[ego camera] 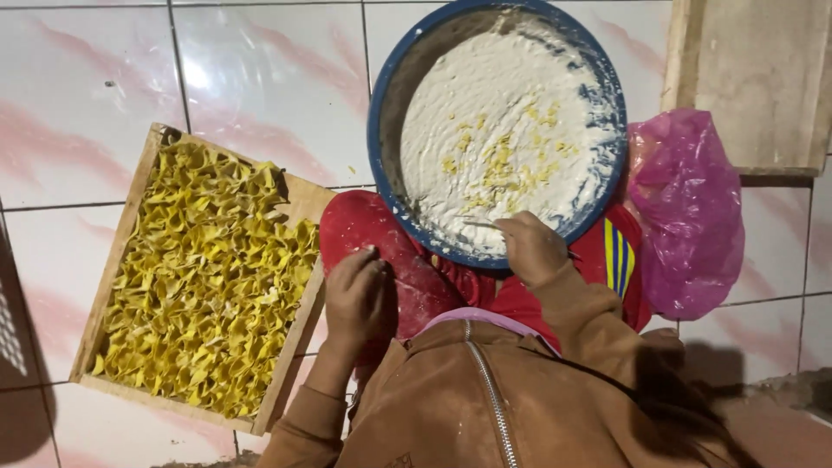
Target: Filling and folding yellow dumpling wrappers with a white mixture using a fork while sitting on the floor.
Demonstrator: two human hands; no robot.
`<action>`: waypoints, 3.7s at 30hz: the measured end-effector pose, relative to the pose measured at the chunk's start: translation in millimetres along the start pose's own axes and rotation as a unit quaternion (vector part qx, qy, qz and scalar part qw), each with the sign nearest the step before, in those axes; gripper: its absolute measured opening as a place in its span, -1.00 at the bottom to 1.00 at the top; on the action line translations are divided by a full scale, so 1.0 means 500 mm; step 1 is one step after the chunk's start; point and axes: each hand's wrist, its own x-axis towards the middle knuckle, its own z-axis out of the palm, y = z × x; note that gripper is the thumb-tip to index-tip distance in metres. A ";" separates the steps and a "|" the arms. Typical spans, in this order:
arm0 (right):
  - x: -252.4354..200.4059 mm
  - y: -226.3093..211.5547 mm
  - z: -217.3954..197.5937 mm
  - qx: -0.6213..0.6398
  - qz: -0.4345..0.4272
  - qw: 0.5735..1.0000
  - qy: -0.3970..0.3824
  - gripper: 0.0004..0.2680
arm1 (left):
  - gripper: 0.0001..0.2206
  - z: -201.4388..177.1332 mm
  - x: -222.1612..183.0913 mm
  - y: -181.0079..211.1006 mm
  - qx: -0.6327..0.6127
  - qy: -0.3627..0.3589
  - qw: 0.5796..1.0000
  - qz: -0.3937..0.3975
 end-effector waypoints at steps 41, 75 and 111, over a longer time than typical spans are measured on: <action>0.082 -0.061 0.053 0.311 0.181 0.926 -0.112 -0.84 | -0.55 0.117 0.163 -0.012 0.131 -0.022 0.990 -0.048; -0.119 0.340 -0.141 0.329 0.262 0.861 0.287 -0.91 | -0.87 0.273 0.223 0.234 -0.329 -0.372 0.825 -0.271; -0.192 0.729 -0.135 0.194 0.558 0.761 0.269 -0.91 | -0.77 0.348 0.257 0.368 -0.261 -0.429 0.820 -0.275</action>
